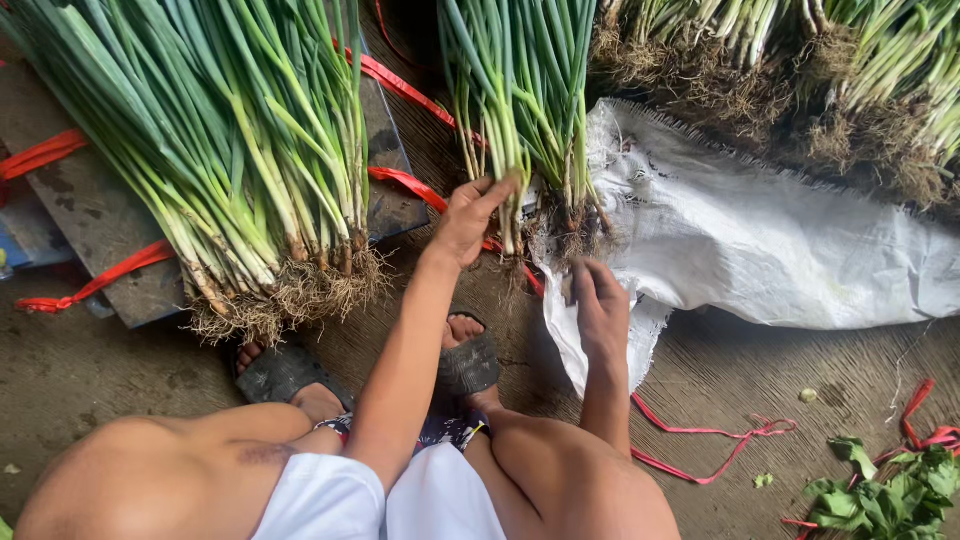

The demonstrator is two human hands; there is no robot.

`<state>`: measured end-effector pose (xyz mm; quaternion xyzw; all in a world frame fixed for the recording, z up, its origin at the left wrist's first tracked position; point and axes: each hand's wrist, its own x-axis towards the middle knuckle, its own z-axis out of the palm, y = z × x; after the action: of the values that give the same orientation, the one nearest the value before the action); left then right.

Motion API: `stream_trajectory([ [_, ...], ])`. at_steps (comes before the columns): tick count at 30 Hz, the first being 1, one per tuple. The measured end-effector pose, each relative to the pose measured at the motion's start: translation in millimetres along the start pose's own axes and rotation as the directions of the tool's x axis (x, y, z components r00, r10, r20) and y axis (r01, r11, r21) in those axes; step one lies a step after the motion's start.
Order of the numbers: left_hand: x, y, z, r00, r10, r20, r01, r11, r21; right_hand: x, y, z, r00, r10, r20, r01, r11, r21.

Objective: The person sits on the floor trimming harvested scallion bunches, pulling off outer leaves and damaged greens by hand and setting the trimmings aside. They gather and align the bunches and secure them with red rubber bands, placing finished bunches with the others.

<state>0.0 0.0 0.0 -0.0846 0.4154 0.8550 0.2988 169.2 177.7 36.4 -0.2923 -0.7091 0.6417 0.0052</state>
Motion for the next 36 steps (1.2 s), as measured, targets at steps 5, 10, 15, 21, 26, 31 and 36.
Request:
stream_trajectory([
  [5, -9, -2, 7, 0.989, -0.14, 0.04, 0.145, 0.978, -0.148, 45, -12, 36, 0.968, -0.117, 0.222, 0.104, 0.992, 0.067],
  [10, -5, 6, 4, 0.998, -0.025, 0.057, 0.037, 0.971, -0.236, 55, -8, 62, 0.94, 0.043, 0.338, -0.04, 0.999, -0.017],
  [15, -4, 11, -8, 0.998, 0.055, -0.024, -0.055, 0.998, -0.024, 37, 6, 52, 0.92, 0.063, 0.386, -0.158, 0.963, 0.22],
  [21, -7, 11, -5, 0.999, 0.002, -0.043, 0.005, 0.987, 0.16, 47, -12, 58, 0.994, -0.032, 0.105, 0.028, 0.999, 0.041],
  [26, -5, 3, 0, 0.985, 0.171, -0.011, -0.166, 0.97, 0.175, 52, -19, 78, 0.984, 0.011, 0.18, -0.006, 1.0, -0.028],
  [31, -10, 11, -12, 0.999, -0.032, -0.02, 0.036, 0.956, 0.29, 48, -4, 80, 0.983, 0.051, 0.174, -0.057, 0.998, 0.029],
  [36, -7, 6, -2, 0.999, 0.044, -0.002, -0.042, 0.95, 0.309, 46, 10, 80, 0.992, -0.128, 0.002, 0.126, 0.982, 0.138],
])
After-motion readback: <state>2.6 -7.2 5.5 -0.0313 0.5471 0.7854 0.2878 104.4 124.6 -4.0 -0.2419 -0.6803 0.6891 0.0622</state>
